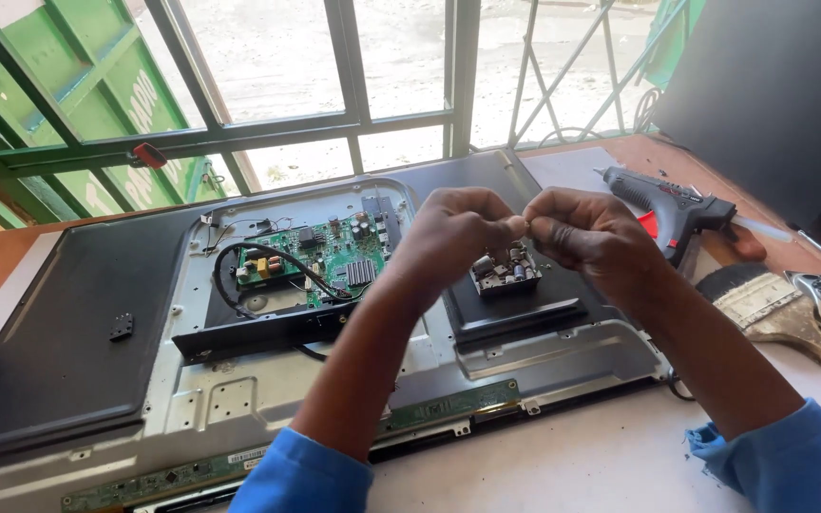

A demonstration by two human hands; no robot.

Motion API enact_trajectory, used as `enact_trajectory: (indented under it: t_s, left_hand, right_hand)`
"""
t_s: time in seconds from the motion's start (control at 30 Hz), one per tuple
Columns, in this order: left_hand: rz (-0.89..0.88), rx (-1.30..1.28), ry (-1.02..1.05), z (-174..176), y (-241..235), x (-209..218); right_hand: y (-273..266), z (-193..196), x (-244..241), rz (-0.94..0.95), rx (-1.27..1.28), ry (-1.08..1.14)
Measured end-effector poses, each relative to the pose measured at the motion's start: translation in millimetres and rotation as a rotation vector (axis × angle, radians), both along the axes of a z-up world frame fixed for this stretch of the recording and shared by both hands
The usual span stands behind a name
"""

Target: The person works on the back of a disassembled flat-screen TV, handling a small circuit board and connecting wires. They use a hot glue gun to apply adhesive to the board and a screwdriver to adjust components, then place the board into the TV chassis.

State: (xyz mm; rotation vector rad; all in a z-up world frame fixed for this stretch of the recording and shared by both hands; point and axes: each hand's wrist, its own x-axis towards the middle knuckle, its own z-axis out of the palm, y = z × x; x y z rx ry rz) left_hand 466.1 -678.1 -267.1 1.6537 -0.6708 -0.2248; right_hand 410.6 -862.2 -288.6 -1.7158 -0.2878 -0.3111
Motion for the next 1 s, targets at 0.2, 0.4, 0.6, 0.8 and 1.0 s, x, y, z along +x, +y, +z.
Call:
enact_trajectory:
  t_s: [0.2,0.4,0.6,0.8,1.0]
  left_hand:
    - [0.029,0.122,0.001,-13.6,2.3,12.6]
    - [0.523,0.516,-1.124,-42.2,-51.9,-10.7]
    - [-0.258,-0.339,0.265,-7.7,1.7,4.3]
    - [0.055,-0.004,-0.069,-14.3,2.5,11.0]
    - [0.475,0.339,-1.119,-41.9,-44.8,-16.0]
  right_hand:
    - [-2.8,-13.1,10.2,0.001,0.01,0.077]
    - [-3.5,-13.5,13.4,-0.394,-0.608,-0.08]
    - [-6.4,-1.4,2.1,0.125,0.168,-0.065]
    - [2.1,-12.2,11.0,-0.05,0.021,0.025]
    - [21.2,6.9,-7.3,-0.406,-0.556,-0.067]
